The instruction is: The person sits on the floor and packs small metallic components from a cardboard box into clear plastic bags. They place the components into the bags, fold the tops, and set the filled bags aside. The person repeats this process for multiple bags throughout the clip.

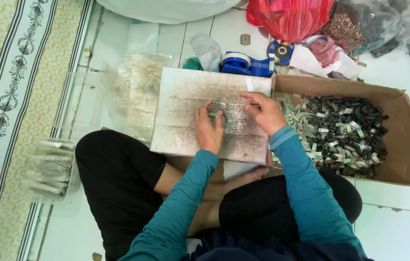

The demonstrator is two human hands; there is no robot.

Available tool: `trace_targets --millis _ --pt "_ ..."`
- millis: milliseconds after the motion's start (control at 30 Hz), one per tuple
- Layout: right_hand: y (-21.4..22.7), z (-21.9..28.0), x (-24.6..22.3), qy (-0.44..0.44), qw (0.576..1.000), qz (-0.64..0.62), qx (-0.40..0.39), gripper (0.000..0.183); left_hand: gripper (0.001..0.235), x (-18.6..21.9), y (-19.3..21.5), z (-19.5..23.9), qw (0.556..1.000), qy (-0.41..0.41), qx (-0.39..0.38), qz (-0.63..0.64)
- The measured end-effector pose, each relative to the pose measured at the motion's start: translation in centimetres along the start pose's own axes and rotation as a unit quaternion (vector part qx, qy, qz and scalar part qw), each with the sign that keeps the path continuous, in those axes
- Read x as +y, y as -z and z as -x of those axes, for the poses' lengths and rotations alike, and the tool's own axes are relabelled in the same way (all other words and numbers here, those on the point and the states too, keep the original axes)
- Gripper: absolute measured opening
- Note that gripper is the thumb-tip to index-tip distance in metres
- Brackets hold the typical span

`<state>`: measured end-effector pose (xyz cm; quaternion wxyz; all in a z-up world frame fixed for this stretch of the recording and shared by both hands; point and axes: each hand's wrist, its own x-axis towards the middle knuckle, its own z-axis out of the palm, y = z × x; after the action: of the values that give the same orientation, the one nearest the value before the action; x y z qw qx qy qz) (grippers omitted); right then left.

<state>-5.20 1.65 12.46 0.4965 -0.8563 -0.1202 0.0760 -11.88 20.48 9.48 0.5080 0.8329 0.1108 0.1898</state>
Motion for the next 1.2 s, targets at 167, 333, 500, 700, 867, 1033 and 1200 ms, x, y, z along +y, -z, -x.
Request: trace_targets --millis 167,333,500,700,867,1033,1200 --pt "6.3 0.7 4.1 -0.066 0.994 0.068 0.059 0.035 0.040 3.2 -2.9 0.7 0.996 -0.010 -0.073 0.044" --pt "12.5 1.8 14.1 -0.182 0.959 0.198 0.095 0.034 0.043 5.3 -12.6 3.4 0.952 -0.122 -0.280 0.024" --pt "11.4 3.1 16.4 -0.352 0.909 0.216 0.052 0.018 0.024 -5.0 -28.3 6.9 0.824 -0.166 -0.469 -0.270" --pt "7.0 2.9 17.3 -0.402 0.812 0.383 -0.179 0.031 0.024 2.2 -22.3 5.0 0.781 -0.173 -0.506 -0.322" --pt "4.5 2.0 28.9 -0.397 0.849 0.329 -0.115 0.030 0.030 1.5 -23.9 4.8 0.837 -0.025 -0.492 -0.237" --pt "5.9 2.1 23.8 -0.388 0.885 0.259 -0.007 0.027 0.017 -1.6 -25.6 2.1 0.845 -0.148 -0.456 -0.236" --pt "6.6 3.9 16.7 -0.430 0.867 0.246 -0.053 0.028 0.013 -0.3 -25.0 1.7 0.860 -0.102 -0.441 -0.233"
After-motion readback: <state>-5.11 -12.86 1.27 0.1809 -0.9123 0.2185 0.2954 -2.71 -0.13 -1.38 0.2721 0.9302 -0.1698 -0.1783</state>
